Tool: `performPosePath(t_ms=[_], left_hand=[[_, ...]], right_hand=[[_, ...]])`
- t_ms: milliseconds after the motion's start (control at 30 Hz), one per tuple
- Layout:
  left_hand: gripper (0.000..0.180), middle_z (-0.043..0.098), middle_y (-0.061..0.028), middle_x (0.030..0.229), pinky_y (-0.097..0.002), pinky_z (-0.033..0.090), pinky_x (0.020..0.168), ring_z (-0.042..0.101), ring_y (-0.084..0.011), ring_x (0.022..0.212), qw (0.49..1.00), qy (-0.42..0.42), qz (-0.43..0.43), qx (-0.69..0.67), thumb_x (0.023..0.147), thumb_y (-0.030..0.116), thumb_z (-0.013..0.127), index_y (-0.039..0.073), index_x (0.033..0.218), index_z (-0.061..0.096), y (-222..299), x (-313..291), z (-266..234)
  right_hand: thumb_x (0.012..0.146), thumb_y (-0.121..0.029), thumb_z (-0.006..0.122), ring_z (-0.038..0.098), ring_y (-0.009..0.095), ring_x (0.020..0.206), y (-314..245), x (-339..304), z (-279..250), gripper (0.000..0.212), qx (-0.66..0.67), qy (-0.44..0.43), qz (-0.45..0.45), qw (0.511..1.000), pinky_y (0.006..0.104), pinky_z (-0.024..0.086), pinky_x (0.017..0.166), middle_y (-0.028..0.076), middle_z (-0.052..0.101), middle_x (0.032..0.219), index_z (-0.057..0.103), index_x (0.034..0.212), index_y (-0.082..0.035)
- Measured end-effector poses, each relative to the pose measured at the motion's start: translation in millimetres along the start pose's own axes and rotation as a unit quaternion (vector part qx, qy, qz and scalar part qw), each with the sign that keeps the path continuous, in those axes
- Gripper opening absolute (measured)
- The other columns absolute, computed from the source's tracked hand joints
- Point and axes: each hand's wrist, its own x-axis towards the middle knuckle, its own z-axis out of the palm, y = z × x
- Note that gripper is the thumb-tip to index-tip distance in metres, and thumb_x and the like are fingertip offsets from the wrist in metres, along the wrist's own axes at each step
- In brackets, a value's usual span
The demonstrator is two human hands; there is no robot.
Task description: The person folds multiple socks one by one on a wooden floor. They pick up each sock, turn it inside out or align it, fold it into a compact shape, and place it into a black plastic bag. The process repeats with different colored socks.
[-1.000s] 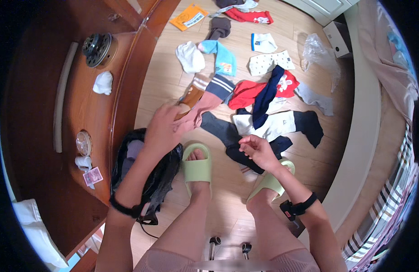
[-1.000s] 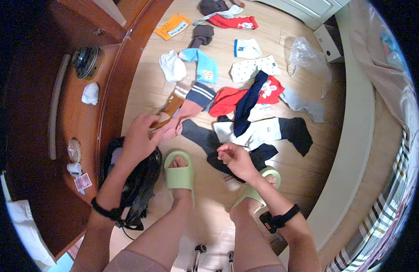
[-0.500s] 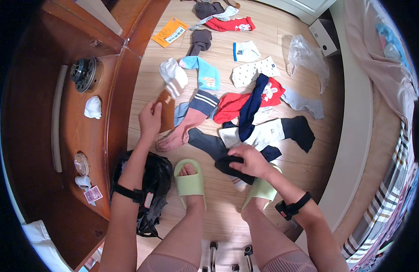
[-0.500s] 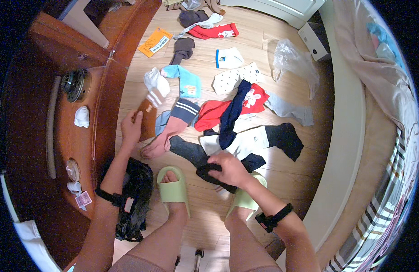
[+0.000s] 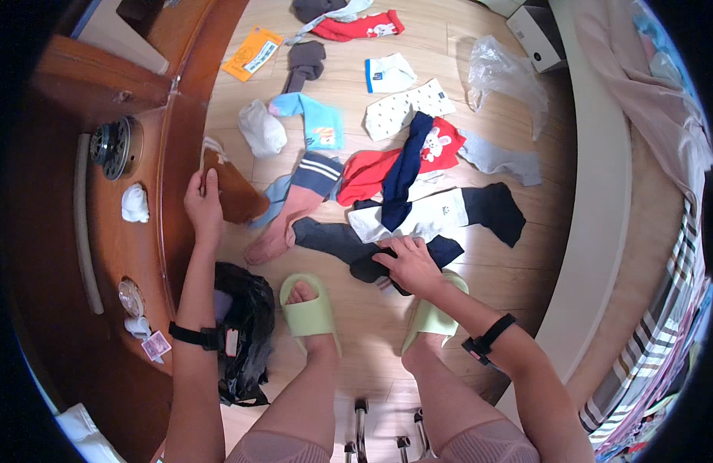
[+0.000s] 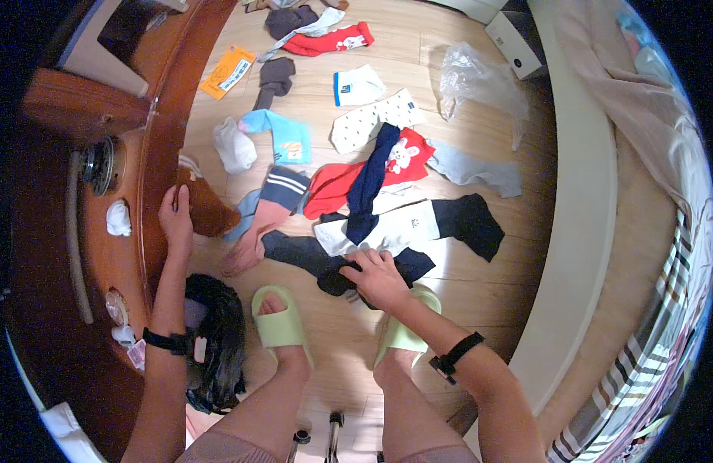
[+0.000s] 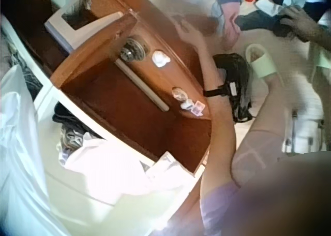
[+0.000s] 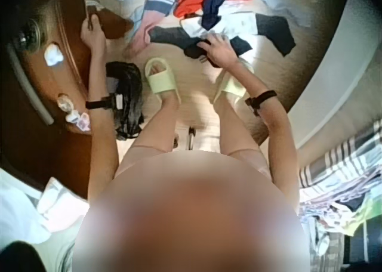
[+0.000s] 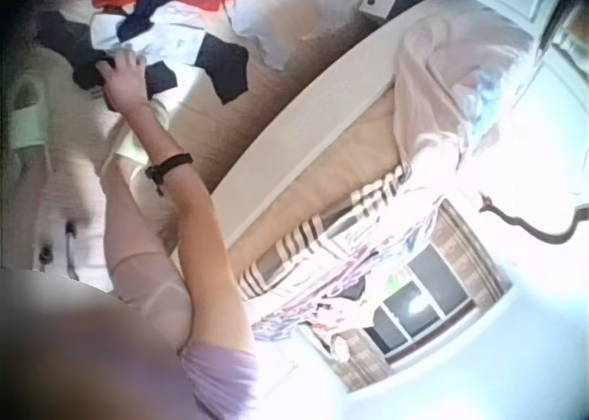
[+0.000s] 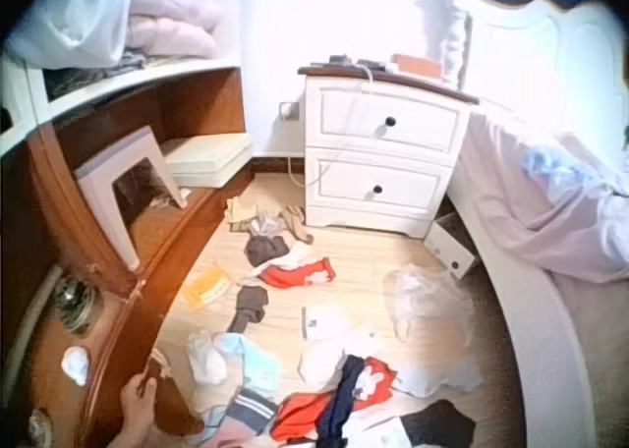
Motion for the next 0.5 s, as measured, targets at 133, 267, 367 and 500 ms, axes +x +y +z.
performPosePath(t_ms=[133,267,367,500], left_hand=[[0.039,0.067,-0.0068,0.107,-0.0278,0.049,0.085,0.06,-0.0146,0.094,0.999,-0.019,-0.044,0.004,0.101,0.029,0.06,-0.004,0.12,0.063,-0.3,-3.1,3.7],[0.03,0.065,-0.0029,0.094,-0.0259,0.049,0.075,0.058,-0.01,0.086,1.0,0.005,0.014,0.003,0.101,0.024,0.059,-0.002,0.114,0.065,29.9,-15.9,26.4],[0.028,0.067,-0.0062,0.098,-0.0291,0.05,0.08,0.061,-0.0148,0.089,0.997,0.032,0.07,0.018,0.1,0.022,0.06,-0.003,0.111,0.066,44.2,-23.2,36.6],[0.033,0.061,-0.0148,0.118,-0.0361,0.048,0.092,0.059,-0.0283,0.11,0.961,-0.245,0.116,0.049,0.086,0.015,0.071,0.002,0.115,0.065,103.4,-65.1,73.4]], right_hand=[[0.08,-0.01,0.063,0.051,0.026,0.119,14.2,16.8,-4.6,0.039,0.004,0.042,-0.014,0.999,0.0446,0.04,0.096,0.005,0.056,0.126,0.067,0.118,-0.017],[0.082,-0.012,0.061,0.052,0.028,0.117,36.3,40.3,-14.9,0.036,-0.01,0.085,0.037,0.996,0.0429,0.042,0.095,0.008,0.057,0.12,0.066,0.117,-0.015],[0.078,-0.01,0.065,0.051,0.03,0.117,36.0,57.3,-29.6,0.039,-0.01,0.124,0.068,0.99,0.0459,0.042,0.096,0.011,0.057,0.118,0.063,0.116,-0.01],[0.076,-0.008,0.066,0.053,0.032,0.112,44.6,56.4,-41.1,0.039,0.042,0.156,0.065,0.985,0.0445,0.044,0.095,0.012,0.057,0.115,0.063,0.115,-0.008]])
